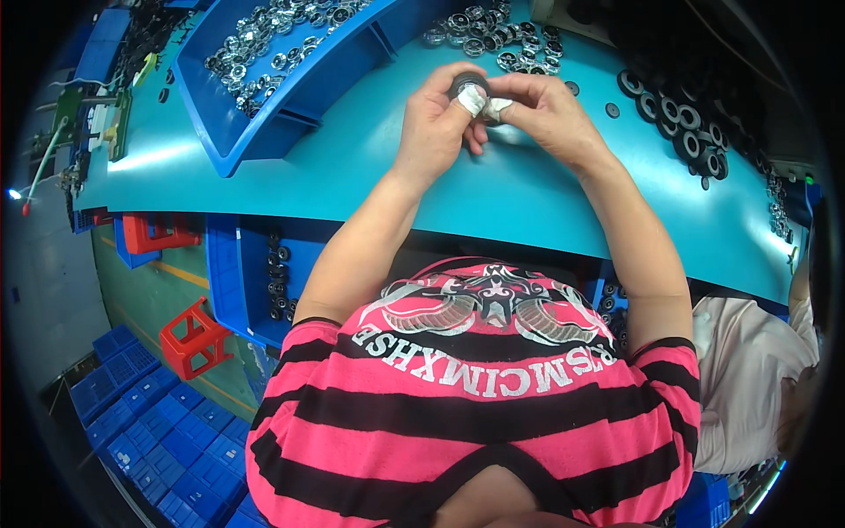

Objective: The worker is assembling small mechanical components consisting of metal rings and rubber gaskets at a factory workbench.

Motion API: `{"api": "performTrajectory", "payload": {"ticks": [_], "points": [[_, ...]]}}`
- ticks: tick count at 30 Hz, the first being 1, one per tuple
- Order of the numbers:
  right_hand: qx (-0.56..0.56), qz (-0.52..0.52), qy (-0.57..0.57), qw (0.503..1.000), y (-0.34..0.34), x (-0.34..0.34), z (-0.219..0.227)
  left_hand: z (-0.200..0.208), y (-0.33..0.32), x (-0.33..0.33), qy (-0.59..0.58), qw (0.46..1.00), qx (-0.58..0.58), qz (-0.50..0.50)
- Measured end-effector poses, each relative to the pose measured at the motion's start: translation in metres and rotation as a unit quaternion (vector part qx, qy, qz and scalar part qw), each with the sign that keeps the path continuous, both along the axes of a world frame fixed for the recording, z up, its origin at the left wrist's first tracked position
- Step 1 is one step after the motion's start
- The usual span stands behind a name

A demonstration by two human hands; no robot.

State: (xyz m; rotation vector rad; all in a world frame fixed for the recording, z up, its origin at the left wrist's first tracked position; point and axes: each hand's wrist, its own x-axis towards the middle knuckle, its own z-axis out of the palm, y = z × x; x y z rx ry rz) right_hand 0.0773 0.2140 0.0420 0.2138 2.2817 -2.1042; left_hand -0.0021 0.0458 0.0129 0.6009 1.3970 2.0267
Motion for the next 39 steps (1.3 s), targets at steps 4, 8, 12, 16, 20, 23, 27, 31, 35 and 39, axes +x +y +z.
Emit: {"api": "performTrajectory", "payload": {"ticks": [4, 8, 12, 16, 20, 23, 27, 31, 35, 39], "points": [[0.03, -0.047, 0.024, 0.998, -0.009, 0.001, -0.004, -0.001, 0.004, 0.001, 0.034, 0.998, -0.022, 0.039], [0.084, -0.079, 0.052, 0.992, -0.018, 0.002, -0.004, 0.002, 0.005, 0.004, 0.051, 0.995, -0.052, 0.075], [0.149, -0.093, 0.083, 0.981, -0.022, 0.003, -0.004, 0.006, 0.011, 0.009, 0.06, 0.986, -0.095, 0.12], [0.221, -0.092, 0.117, 0.964, -0.019, 0.002, -0.006, 0.005, 0.012, 0.006, 0.054, 0.99, -0.087, 0.094], [0.19, -0.107, 0.093, 0.971, -0.016, 0.0, 0.001, -0.003, 0.001, -0.009, 0.001, 1.0, -0.021, -0.015], [0.109, -0.119, 0.047, 0.986, -0.004, -0.005, -0.006, 0.002, -0.001, -0.007, -0.075, 0.992, 0.061, -0.082], [0.053, -0.11, 0.064, 0.99, -0.001, -0.005, -0.007, 0.002, 0.0, -0.01, -0.076, 0.991, 0.062, -0.095], [0.029, -0.116, 0.035, 0.992, 0.0, -0.005, -0.007, 0.005, 0.002, -0.004, -0.059, 0.994, 0.041, -0.078], [0.027, -0.136, 0.029, 0.99, 0.0, -0.005, -0.008, 0.003, 0.003, -0.002, -0.035, 0.997, 0.031, -0.065], [0.014, -0.138, 0.022, 0.99, 0.001, -0.006, -0.014, -0.001, 0.005, -0.001, 0.008, 0.998, 0.018, -0.061]]}}
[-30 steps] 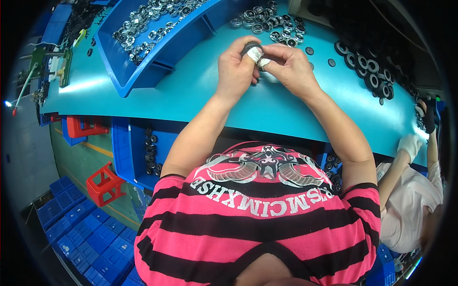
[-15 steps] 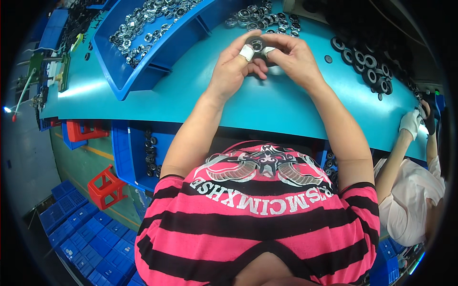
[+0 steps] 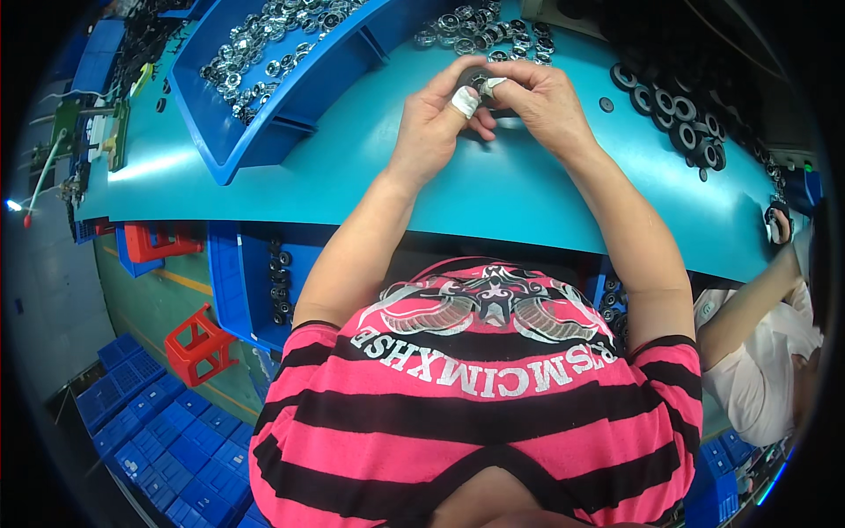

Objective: The worker is assembling small mechanical components consisting of metal rings and rubber gaskets at a factory workbench.

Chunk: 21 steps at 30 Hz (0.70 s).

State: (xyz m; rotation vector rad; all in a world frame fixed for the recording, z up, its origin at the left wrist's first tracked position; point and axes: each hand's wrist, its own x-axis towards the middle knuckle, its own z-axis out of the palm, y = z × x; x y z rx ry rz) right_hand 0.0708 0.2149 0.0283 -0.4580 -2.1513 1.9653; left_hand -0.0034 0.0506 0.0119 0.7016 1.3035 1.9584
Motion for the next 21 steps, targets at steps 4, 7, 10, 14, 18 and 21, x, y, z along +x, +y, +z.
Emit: {"api": "performTrajectory", "payload": {"ticks": [4, 7, 10, 14, 18, 21], "points": [[0.014, 0.021, -0.02, 0.999, -0.001, 0.0, 0.007, 0.001, -0.001, 0.001, 0.029, 0.999, -0.019, 0.005], [-0.035, 0.042, -0.005, 0.998, -0.001, 0.0, 0.011, 0.001, -0.001, -0.001, -0.027, 1.0, 0.007, -0.007], [-0.06, 0.03, -0.003, 0.998, -0.002, 0.0, 0.011, 0.004, 0.0, -0.002, -0.082, 0.995, 0.05, -0.024], [-0.041, 0.026, -0.01, 0.999, -0.003, -0.001, 0.009, 0.002, 0.0, -0.003, -0.09, 0.995, 0.045, -0.023], [-0.042, 0.016, -0.016, 0.999, -0.003, 0.001, 0.01, 0.003, -0.001, -0.004, -0.079, 0.996, 0.034, -0.034], [0.0, 0.016, 0.005, 1.0, -0.001, 0.0, 0.005, 0.001, -0.001, -0.003, -0.068, 0.997, 0.034, -0.031]]}}
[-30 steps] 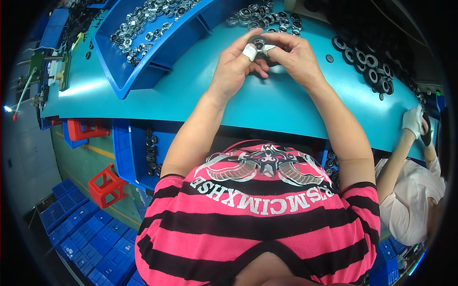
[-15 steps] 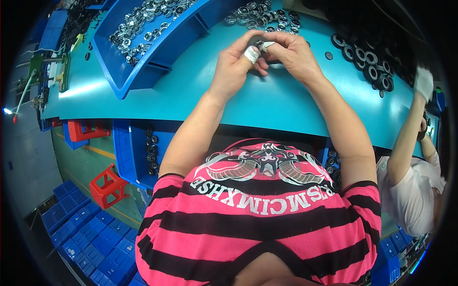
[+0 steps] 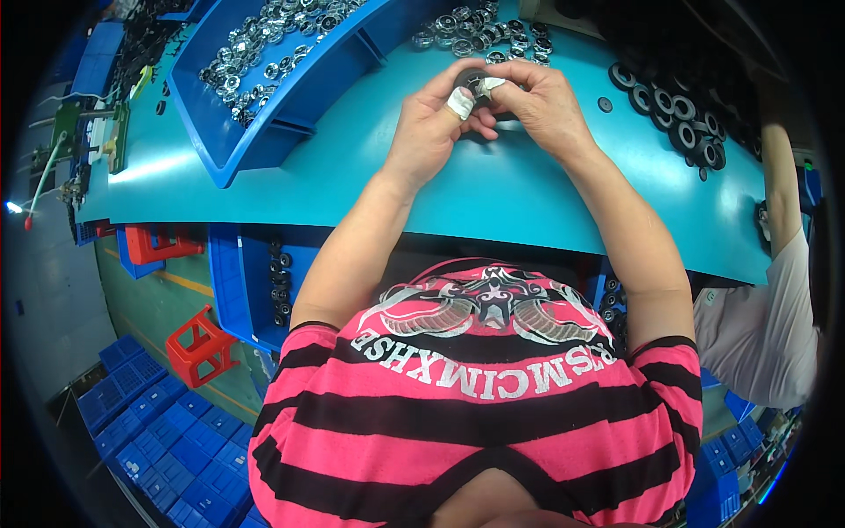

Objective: The worker is assembling small mechanical components consisting of metal rings and rubber gaskets at a factory workbench.

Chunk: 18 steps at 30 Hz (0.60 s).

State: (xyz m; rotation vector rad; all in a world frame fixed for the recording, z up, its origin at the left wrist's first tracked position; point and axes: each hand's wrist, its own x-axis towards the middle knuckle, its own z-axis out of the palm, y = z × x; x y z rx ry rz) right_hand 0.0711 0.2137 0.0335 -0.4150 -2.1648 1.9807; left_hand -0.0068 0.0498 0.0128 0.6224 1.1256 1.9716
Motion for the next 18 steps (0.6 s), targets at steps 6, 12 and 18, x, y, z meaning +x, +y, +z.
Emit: {"api": "performTrajectory", "payload": {"ticks": [6, 12, 18], "points": [[0.034, 0.01, 0.001, 0.999, 0.001, -0.001, -0.003, -0.004, 0.001, 0.006, 0.115, 0.991, -0.045, 0.051], [0.016, 0.049, 0.026, 0.998, 0.008, -0.001, 0.006, 0.001, 0.003, 0.002, -0.021, 0.999, 0.031, 0.029], [0.043, 0.058, 0.021, 0.997, 0.012, 0.0, 0.003, -0.007, 0.002, -0.007, -0.122, 0.989, 0.085, -0.009]]}}
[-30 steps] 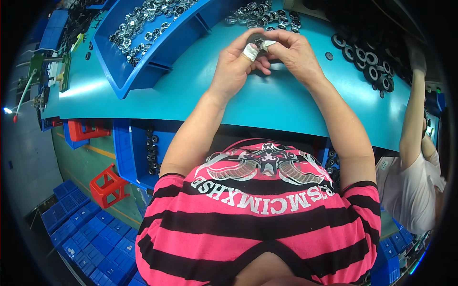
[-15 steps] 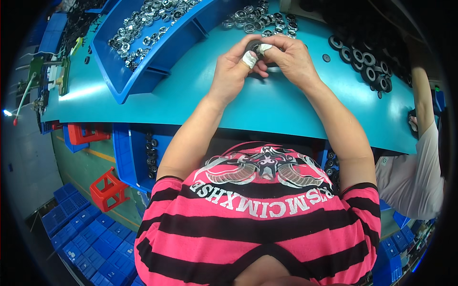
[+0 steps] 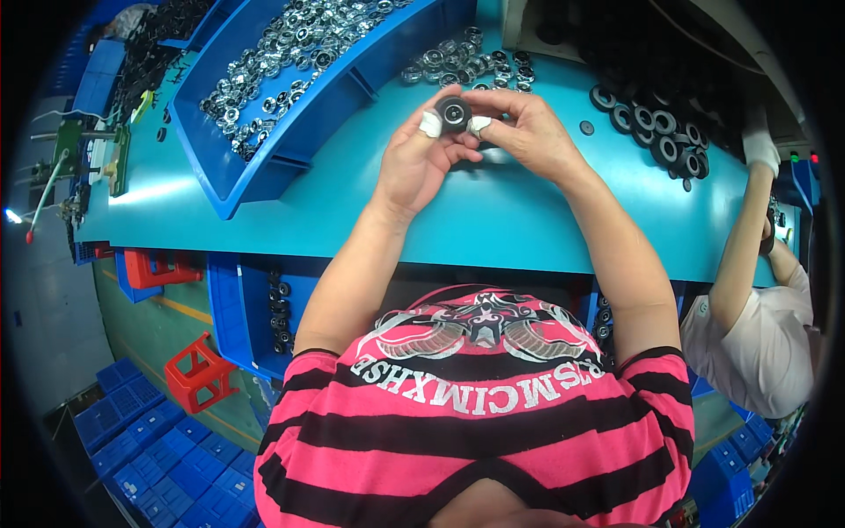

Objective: The worker is assembling small mechanical components consisting of metal rings and rubber gaskets at a factory workbench.

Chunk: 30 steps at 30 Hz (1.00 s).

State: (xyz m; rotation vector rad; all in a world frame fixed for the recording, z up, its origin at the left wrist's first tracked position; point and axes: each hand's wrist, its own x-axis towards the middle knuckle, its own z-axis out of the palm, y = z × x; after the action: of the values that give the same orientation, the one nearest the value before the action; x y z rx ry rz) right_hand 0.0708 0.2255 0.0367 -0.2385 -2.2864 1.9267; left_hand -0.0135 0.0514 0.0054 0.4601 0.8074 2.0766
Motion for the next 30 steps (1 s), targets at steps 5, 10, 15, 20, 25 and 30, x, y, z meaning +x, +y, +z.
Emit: {"api": "performTrajectory", "payload": {"ticks": [5, 10, 15, 20, 25, 30], "points": [[0.025, 0.004, 0.009, 1.0, -0.003, 0.001, 0.005, -0.005, -0.003, -0.003, -0.048, 0.998, 0.021, -0.019], [0.004, 0.015, -0.004, 1.0, -0.003, 0.001, 0.008, -0.003, -0.003, -0.006, -0.032, 0.999, 0.003, -0.029], [-0.074, 0.018, -0.048, 0.996, -0.001, 0.0, 0.01, -0.004, -0.004, -0.004, 0.001, 1.0, -0.018, -0.021], [0.037, -0.029, -0.031, 0.998, -0.001, -0.002, 0.002, 0.001, 0.003, 0.006, 0.183, 0.974, -0.134, 0.022], [0.035, -0.009, -0.06, 0.998, 0.001, -0.002, 0.006, -0.003, -0.002, 0.0, 0.074, 0.996, -0.055, -0.007], [-0.027, -0.009, -0.021, 0.999, 0.024, -0.002, 0.013, -0.001, -0.002, -0.004, 0.012, 0.998, 0.0, -0.055]]}}
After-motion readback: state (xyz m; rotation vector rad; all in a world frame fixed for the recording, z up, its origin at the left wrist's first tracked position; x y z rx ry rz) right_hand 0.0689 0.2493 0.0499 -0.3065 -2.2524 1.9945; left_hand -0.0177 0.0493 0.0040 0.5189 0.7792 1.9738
